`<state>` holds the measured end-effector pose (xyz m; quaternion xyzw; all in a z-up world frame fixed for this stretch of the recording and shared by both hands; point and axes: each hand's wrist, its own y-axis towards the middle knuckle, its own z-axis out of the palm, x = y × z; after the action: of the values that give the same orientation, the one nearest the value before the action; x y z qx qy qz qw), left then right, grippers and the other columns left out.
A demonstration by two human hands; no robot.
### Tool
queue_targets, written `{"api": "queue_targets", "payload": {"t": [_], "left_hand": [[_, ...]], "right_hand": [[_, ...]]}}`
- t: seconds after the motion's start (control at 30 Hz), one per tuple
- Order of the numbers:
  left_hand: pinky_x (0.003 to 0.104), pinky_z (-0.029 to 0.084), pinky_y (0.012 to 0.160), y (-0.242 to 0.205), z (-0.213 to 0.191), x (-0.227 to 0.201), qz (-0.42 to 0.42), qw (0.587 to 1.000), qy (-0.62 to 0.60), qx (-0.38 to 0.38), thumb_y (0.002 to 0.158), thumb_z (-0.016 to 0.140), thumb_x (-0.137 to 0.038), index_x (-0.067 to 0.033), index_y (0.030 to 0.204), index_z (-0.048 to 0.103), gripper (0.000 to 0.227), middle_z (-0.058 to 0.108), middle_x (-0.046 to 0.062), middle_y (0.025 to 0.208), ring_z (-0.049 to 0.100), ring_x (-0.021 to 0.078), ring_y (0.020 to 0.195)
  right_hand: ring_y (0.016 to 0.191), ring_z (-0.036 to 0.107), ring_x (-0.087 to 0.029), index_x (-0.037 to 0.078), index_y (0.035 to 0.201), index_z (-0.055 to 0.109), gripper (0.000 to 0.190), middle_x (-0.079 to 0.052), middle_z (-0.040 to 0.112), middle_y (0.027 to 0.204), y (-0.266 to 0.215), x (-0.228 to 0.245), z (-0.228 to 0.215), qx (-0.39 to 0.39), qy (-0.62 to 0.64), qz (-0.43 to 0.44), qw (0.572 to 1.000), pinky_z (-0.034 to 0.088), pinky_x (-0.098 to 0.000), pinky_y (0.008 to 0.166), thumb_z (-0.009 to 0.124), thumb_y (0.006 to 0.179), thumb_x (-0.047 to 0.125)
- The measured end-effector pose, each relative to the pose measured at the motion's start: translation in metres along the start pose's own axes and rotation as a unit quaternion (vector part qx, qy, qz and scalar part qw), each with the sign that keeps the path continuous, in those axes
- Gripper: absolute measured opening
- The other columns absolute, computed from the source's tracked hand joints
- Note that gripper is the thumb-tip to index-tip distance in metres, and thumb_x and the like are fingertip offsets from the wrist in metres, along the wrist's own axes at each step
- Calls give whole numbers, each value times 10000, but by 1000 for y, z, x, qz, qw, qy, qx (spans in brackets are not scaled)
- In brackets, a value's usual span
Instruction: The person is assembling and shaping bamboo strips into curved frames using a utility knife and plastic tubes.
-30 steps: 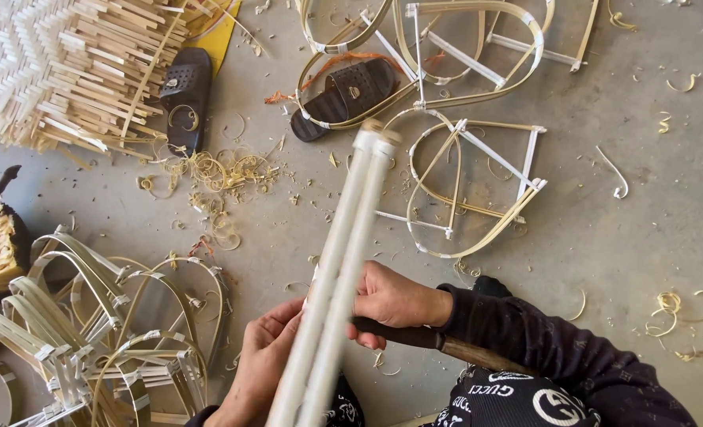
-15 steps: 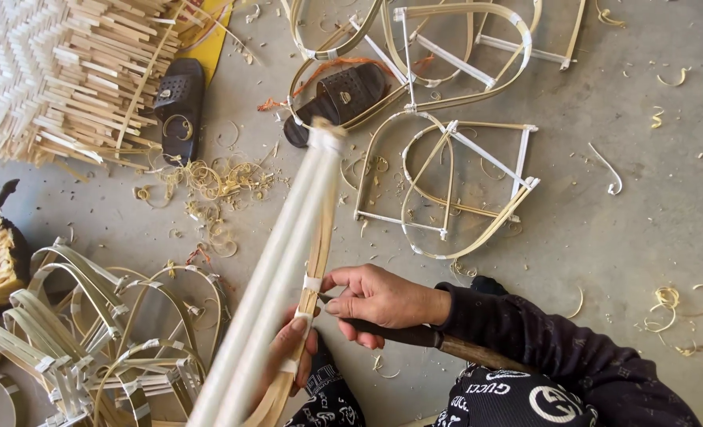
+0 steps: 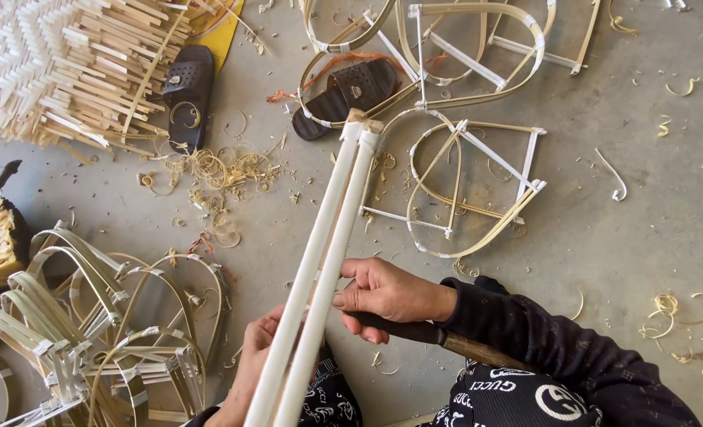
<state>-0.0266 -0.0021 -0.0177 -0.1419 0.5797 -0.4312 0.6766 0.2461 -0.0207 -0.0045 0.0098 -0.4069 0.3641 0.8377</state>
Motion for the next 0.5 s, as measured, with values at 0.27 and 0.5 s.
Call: {"api": "queue_targets", "payload": {"t": [0.27, 0.5], "left_hand": [[263, 577, 563, -7, 28, -19, -3, 999, 41, -24, 950, 628, -201, 66, 1281, 675, 428, 787, 111, 888, 704, 120, 647], [275, 609, 611, -6, -6, 6, 9, 999, 42, -11, 881, 694, -133, 78, 1268, 664, 441, 793, 141, 929, 737, 151, 708]], "right_hand": [[503, 610, -110, -90, 1245, 627, 271, -82, 662, 733, -2, -5, 2, 10, 37, -13, 999, 497, -257, 408, 579, 1066, 108], [487, 624, -100, 21, 1308, 575, 319, -72, 674, 699, -10, 12, 8, -6, -18, -4, 1000, 524, -252, 425, 561, 1032, 180]]}}
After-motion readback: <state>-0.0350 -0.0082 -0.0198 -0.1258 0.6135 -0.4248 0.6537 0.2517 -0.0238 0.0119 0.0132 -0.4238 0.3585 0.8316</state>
